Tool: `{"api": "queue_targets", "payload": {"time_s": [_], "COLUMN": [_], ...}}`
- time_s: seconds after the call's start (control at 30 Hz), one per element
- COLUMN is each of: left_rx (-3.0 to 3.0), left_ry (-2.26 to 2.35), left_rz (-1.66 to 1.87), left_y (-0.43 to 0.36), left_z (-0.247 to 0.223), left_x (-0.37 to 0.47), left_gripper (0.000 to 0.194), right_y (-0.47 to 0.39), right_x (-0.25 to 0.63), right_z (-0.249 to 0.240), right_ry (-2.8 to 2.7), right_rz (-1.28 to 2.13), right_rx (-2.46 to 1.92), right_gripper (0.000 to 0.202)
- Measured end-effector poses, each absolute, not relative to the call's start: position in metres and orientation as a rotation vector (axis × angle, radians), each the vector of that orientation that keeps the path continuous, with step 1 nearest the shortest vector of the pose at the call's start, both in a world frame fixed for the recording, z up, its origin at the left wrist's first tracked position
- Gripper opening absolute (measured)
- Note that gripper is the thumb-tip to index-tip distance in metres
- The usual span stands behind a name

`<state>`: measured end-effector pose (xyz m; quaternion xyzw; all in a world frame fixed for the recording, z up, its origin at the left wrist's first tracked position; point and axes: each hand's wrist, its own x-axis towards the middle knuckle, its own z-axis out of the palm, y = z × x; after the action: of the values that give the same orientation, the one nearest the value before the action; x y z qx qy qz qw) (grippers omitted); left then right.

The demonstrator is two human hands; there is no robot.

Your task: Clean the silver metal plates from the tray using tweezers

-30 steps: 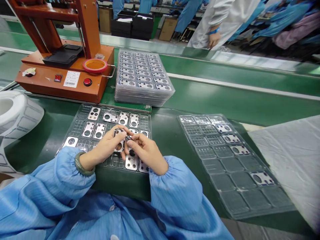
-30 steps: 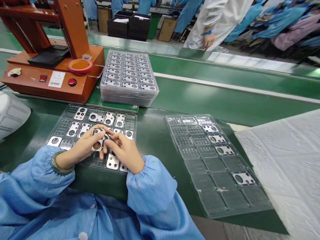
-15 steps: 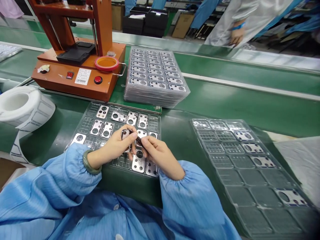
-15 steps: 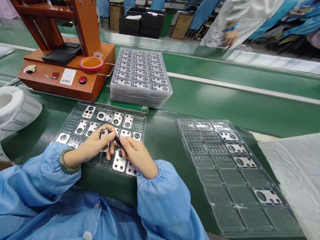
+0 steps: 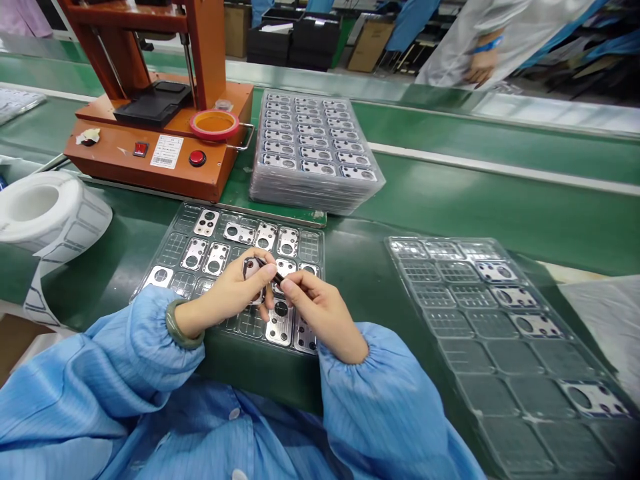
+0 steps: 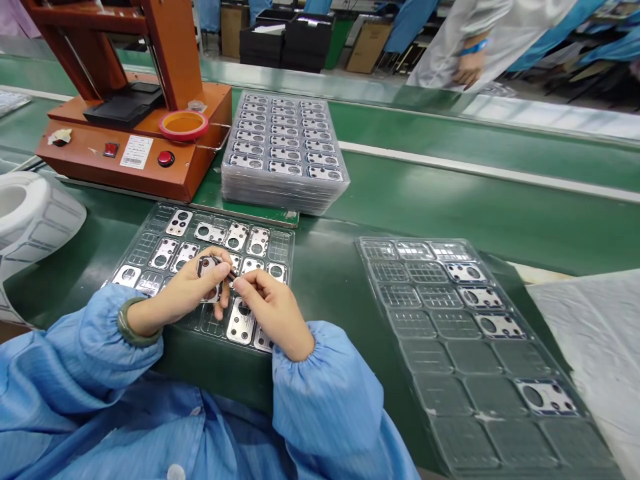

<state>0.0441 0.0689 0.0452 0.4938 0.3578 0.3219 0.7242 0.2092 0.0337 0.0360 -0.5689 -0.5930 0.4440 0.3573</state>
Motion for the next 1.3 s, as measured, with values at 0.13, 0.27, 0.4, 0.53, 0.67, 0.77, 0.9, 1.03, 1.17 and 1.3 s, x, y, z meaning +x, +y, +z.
{"api": "queue_targets", "payload": {"time_s": [0.13, 0.27, 0.4, 0.53, 0.67, 0.77, 0.9, 1.03, 1.17, 1.3], "left_rx": [1.093, 1.090, 1.099, 1.091, 1.124, 1.141, 1.131, 1.131, 1.120, 1.090], "left_ry": [0.779, 0.771, 0.802, 0.805, 0.800, 0.787, 0.780, 0.786, 0.789, 0.819], "left_rz": [0.702, 0.684, 0.672, 0.683, 0.666, 0.661, 0.650, 0.644, 0.633, 0.674], "left_y": [0.0691, 0.0693, 0.0691, 0.0688, 0.0689, 0.0691, 0.0689, 0.0692, 0.0692, 0.0687], "left_z": [0.0451, 0.0433, 0.0440, 0.0449, 0.0440, 0.0436, 0.0440, 0.0432, 0.0426, 0.0464], "left_x": [0.0436, 0.0426, 0.0421, 0.0425, 0.0423, 0.0418, 0.0413, 0.0408, 0.0418, 0.0435], "left_gripper": [0.036, 0.033, 0.031, 0.032, 0.030, 0.030, 0.031, 0.031, 0.032, 0.036], "right_y": [0.0324, 0.0323, 0.0334, 0.0332, 0.0321, 0.0320, 0.0326, 0.0337, 0.0349, 0.0341], "right_x": [0.2099, 0.2105, 0.2099, 0.2101, 0.2116, 0.2125, 0.2128, 0.2142, 0.2159, 0.2129], "right_z": [0.0353, 0.0360, 0.0342, 0.0318, 0.0345, 0.0379, 0.0399, 0.0391, 0.0364, 0.0315], "right_ry": [-1.561, -1.571, -1.530, -1.467, -1.503, -1.558, -1.636, -1.699, -1.757, -1.710], "right_rz": [1.213, 1.323, 1.303, 1.230, 1.258, 1.240, 1.247, 1.279, 1.178, 0.982], "right_rx": [-1.456, -1.443, -1.470, -1.472, -1.436, -1.430, -1.445, -1.440, -1.465, -1.471], "right_gripper": [0.040, 0.047, 0.037, 0.028, 0.023, 0.021, 0.028, 0.043, 0.042, 0.022]}}
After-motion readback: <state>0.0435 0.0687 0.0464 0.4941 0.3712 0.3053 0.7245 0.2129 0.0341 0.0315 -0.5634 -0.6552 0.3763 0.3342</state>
